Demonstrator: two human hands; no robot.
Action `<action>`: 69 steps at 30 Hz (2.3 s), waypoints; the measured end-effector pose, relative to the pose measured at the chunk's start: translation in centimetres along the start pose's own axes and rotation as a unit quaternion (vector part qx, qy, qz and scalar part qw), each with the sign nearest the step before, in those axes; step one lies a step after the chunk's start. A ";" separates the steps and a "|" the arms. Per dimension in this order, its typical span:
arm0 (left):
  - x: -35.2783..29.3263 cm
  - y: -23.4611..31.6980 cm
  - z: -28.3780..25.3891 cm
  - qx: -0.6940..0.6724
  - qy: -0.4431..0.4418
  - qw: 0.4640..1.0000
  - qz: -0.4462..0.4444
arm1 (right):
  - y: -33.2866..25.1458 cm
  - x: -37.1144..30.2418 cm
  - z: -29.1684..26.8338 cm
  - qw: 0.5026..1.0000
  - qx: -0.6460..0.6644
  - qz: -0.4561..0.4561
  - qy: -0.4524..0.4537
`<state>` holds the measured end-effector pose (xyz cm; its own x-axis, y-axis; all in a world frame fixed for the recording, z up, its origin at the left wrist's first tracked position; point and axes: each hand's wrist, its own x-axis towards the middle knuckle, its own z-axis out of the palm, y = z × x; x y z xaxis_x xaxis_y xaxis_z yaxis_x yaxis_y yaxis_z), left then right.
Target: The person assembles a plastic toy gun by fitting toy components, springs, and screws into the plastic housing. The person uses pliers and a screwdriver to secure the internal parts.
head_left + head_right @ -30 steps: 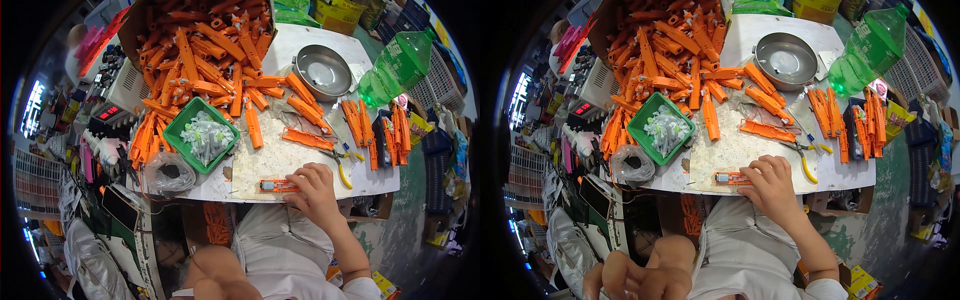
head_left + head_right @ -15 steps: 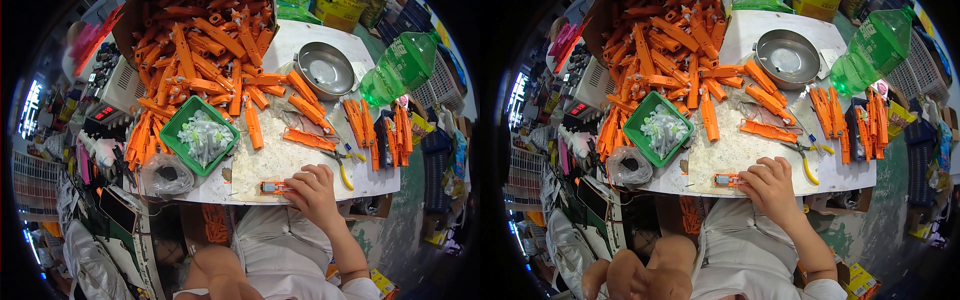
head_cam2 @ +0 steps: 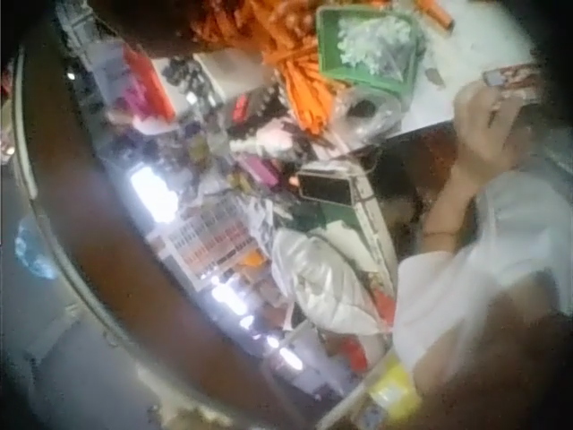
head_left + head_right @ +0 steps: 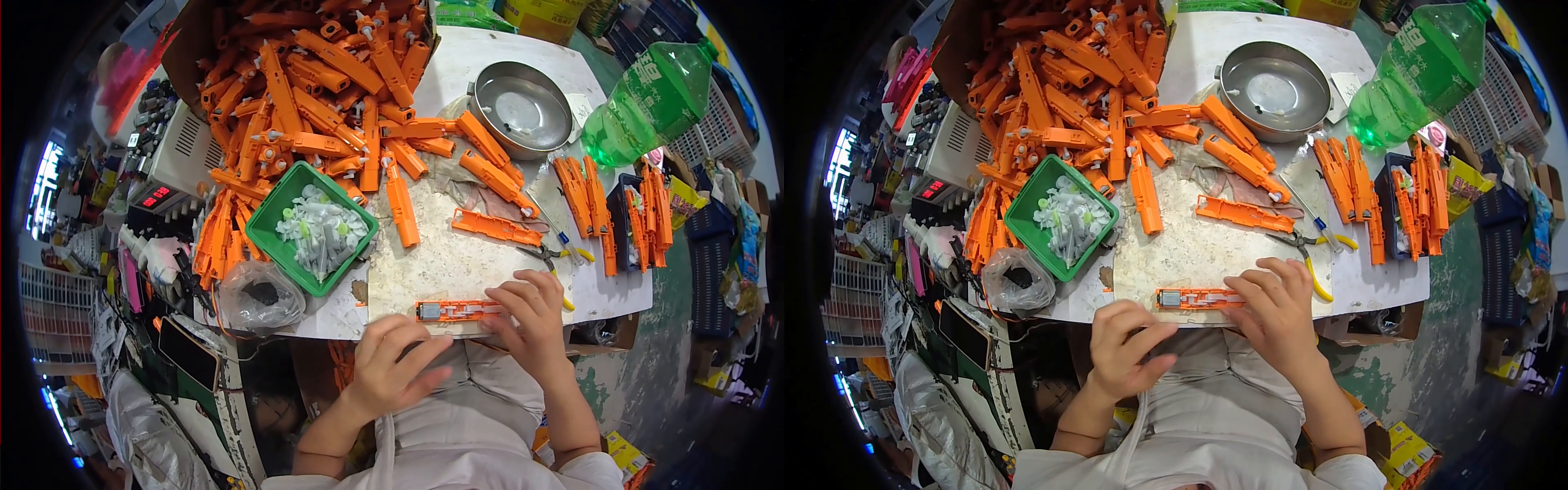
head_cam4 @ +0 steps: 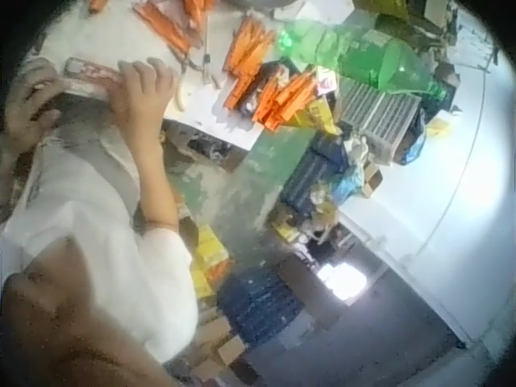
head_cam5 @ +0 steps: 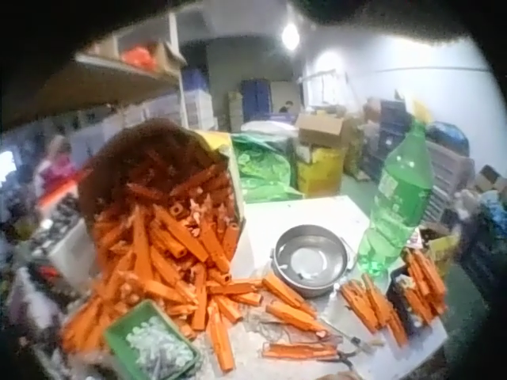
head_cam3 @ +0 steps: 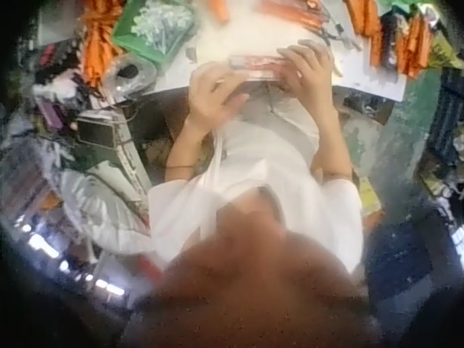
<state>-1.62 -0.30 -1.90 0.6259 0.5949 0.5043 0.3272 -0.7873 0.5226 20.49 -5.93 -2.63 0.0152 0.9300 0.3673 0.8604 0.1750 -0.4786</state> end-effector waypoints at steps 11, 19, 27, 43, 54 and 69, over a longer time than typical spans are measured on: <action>-1.3 -1.8 3.5 0.185 -0.045 0.982 0.020 | -0.5 0.3 0.1 1.000 0.019 0.011 -0.007; -0.5 -1.6 2.4 0.093 -0.038 0.995 -0.026 | -0.8 0.4 0.6 1.000 0.018 -0.001 -0.010; 4.1 -1.7 1.0 0.124 -0.075 0.989 0.034 | -1.7 1.4 1.1 0.998 0.017 -0.029 -0.048; 5.9 -2.2 1.1 0.218 -0.158 0.941 0.206 | -1.3 1.2 2.5 0.998 0.026 -0.050 0.000; 6.5 -1.0 0.4 0.238 -0.187 0.935 0.185 | -1.2 1.0 2.8 0.998 0.028 -0.054 0.007; 7.0 -2.8 0.7 0.192 -0.184 0.933 0.242 | -1.1 1.0 2.6 0.998 0.038 -0.047 0.001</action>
<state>2.35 5.96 -0.32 0.9437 0.1140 0.3106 0.1285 -0.9914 -0.0266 18.25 -4.35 -3.86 -0.0638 0.9078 0.4146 0.8172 0.2860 -0.5005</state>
